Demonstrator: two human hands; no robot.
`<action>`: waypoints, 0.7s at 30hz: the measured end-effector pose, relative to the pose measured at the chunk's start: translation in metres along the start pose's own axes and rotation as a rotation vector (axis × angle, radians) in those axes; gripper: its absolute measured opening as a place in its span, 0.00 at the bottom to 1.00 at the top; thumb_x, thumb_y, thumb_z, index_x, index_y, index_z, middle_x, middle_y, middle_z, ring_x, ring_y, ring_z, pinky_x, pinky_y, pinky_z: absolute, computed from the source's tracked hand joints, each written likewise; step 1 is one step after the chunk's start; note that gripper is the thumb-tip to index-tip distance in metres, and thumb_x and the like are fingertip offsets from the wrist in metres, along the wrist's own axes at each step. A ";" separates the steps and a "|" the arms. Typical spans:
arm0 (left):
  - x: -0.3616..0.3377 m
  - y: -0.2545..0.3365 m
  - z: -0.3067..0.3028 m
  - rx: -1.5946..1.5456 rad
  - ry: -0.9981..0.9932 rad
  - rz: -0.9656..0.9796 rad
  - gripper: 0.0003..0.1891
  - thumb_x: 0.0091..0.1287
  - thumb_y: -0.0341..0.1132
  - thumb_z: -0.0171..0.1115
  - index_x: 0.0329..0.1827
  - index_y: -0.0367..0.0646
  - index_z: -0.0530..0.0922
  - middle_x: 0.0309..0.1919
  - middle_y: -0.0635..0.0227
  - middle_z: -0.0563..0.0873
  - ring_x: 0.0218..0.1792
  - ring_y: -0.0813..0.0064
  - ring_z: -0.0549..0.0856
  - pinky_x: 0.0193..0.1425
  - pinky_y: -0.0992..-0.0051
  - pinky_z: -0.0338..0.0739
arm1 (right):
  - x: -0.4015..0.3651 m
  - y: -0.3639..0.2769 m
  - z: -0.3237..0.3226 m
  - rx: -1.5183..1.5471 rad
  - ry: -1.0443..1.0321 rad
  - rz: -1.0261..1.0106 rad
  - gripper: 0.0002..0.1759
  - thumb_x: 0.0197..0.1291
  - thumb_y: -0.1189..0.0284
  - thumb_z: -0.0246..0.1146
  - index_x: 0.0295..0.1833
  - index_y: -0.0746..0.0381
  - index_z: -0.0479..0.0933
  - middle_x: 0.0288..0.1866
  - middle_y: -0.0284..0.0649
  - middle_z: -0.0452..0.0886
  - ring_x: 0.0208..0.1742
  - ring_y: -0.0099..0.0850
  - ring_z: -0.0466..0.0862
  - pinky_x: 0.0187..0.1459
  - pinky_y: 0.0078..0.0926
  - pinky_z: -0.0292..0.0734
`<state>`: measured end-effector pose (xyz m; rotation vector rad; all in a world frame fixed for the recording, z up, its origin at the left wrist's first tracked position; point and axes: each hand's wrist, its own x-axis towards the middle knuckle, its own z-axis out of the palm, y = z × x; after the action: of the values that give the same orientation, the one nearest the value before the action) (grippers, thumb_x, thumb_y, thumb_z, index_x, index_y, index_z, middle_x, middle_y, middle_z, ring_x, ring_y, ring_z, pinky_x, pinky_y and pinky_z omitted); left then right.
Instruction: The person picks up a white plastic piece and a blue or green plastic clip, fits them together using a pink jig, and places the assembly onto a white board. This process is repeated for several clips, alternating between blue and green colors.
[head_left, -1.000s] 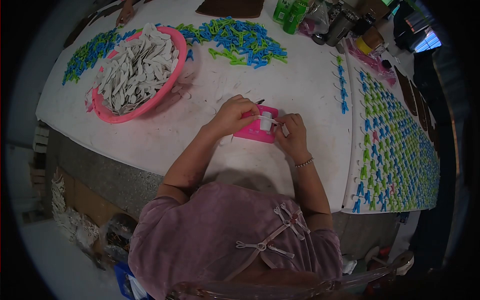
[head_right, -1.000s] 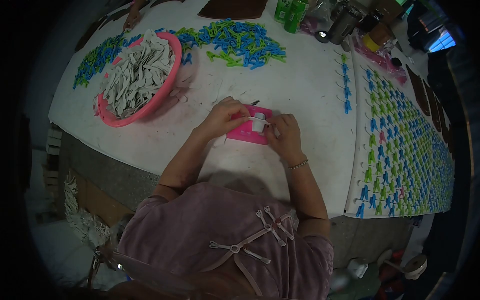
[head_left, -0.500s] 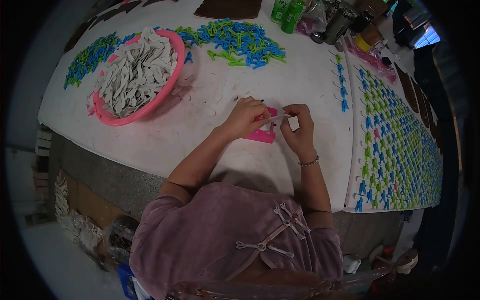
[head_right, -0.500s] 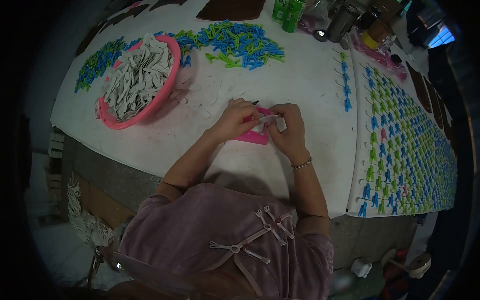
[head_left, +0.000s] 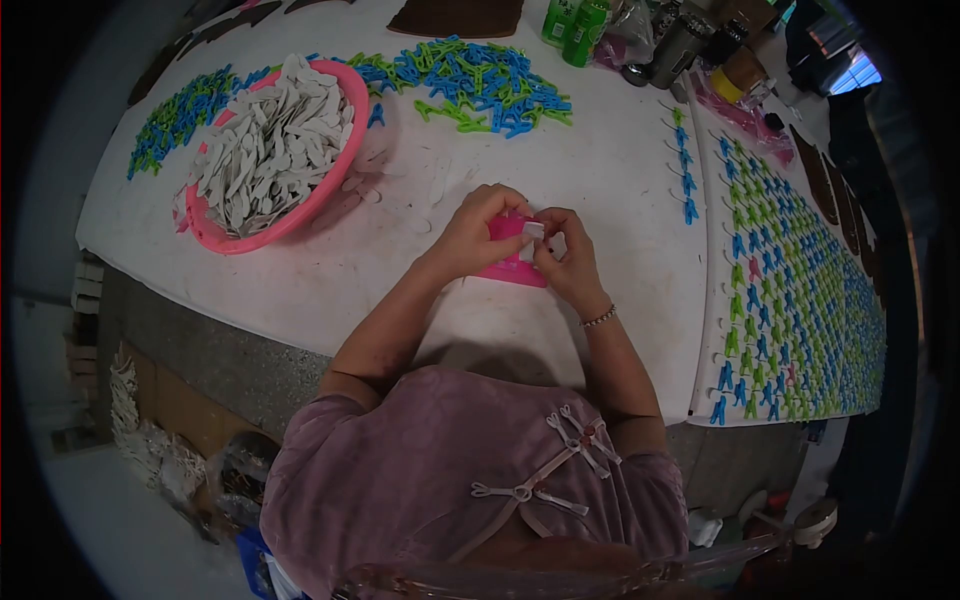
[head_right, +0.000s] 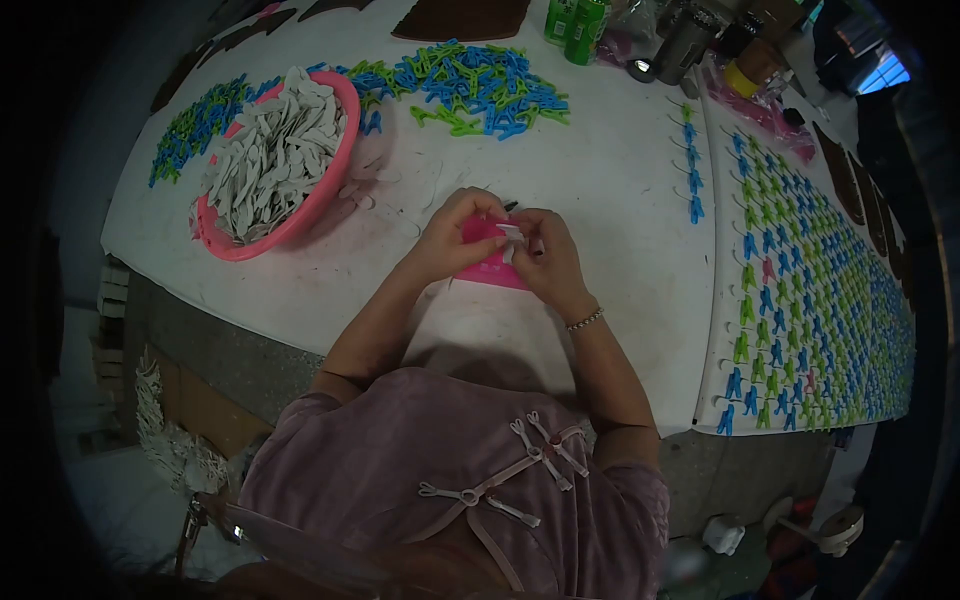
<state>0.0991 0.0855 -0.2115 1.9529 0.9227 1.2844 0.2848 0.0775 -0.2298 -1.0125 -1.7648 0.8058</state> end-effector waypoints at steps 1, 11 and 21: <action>0.000 0.005 -0.003 -0.055 0.021 -0.024 0.13 0.54 0.33 0.69 0.41 0.43 0.77 0.39 0.67 0.82 0.43 0.65 0.78 0.51 0.68 0.71 | -0.001 0.001 0.001 -0.002 0.002 0.003 0.20 0.50 0.81 0.61 0.52 0.61 0.73 0.37 0.36 0.73 0.35 0.26 0.74 0.37 0.23 0.73; -0.007 -0.013 -0.008 0.161 -0.105 -0.083 0.11 0.55 0.28 0.67 0.41 0.44 0.77 0.38 0.69 0.82 0.44 0.69 0.78 0.53 0.70 0.70 | -0.007 0.012 -0.014 -0.368 -0.037 -0.128 0.16 0.47 0.82 0.62 0.45 0.62 0.74 0.38 0.43 0.76 0.39 0.39 0.76 0.43 0.36 0.71; -0.006 -0.026 0.003 0.161 -0.149 -0.067 0.11 0.55 0.30 0.68 0.40 0.43 0.77 0.35 0.67 0.81 0.42 0.67 0.79 0.50 0.69 0.72 | -0.010 0.011 -0.024 -0.447 -0.042 -0.102 0.18 0.46 0.82 0.62 0.46 0.62 0.75 0.37 0.41 0.77 0.39 0.37 0.76 0.43 0.34 0.73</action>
<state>0.0943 0.0949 -0.2358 2.0904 1.0342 1.0389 0.3126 0.0756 -0.2340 -1.1845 -2.0662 0.3756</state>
